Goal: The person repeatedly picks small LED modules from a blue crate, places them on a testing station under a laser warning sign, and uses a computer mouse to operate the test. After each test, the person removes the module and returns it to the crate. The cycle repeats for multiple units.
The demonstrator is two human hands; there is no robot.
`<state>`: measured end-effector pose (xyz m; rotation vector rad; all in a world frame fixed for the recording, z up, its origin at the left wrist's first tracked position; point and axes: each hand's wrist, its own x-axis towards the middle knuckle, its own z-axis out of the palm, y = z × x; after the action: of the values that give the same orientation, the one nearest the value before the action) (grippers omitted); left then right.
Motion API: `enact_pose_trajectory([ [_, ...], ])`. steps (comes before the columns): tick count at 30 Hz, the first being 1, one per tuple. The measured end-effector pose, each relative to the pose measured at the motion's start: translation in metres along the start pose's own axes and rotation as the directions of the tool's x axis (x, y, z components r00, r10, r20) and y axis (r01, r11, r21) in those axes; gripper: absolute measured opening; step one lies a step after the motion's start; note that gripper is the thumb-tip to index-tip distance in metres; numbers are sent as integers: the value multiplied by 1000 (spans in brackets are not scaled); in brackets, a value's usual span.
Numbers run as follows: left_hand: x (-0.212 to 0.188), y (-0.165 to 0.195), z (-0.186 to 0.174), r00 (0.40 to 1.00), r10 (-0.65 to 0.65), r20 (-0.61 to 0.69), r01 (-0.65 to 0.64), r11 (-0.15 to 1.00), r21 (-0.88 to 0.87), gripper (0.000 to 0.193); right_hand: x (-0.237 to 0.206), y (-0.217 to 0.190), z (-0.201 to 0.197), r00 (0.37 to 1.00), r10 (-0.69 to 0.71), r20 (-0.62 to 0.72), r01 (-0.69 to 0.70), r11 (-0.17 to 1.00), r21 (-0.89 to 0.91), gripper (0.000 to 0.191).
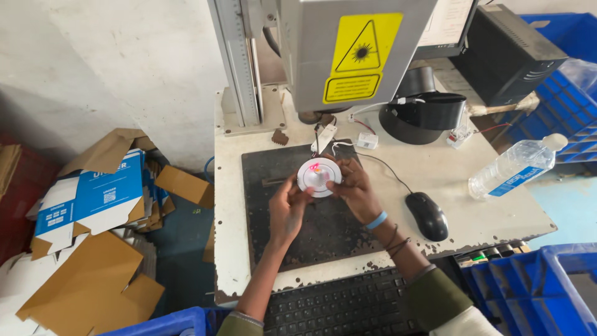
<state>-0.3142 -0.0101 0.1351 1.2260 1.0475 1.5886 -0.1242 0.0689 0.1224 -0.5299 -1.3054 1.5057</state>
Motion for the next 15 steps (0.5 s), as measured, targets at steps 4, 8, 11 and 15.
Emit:
enact_pose_trajectory([
  [4,10,-25,-6,987,83,-140,-62,987,147,26,8,8,8,995,-45,-94,25,979,-204,44],
  [8,-2,-35,-15,980,122,-155,-87,973,213,23,-3,14,16,985,-89,-145,22,913,-408,40],
  [11,-8,-29,-16,987,93,-130,-63,974,217,30,-11,12,21,982,-123,-144,23,831,-556,37],
  [15,-4,-15,-11,988,46,-149,-2,960,279,34,-14,4,26,986,-103,-131,20,852,-523,40],
])
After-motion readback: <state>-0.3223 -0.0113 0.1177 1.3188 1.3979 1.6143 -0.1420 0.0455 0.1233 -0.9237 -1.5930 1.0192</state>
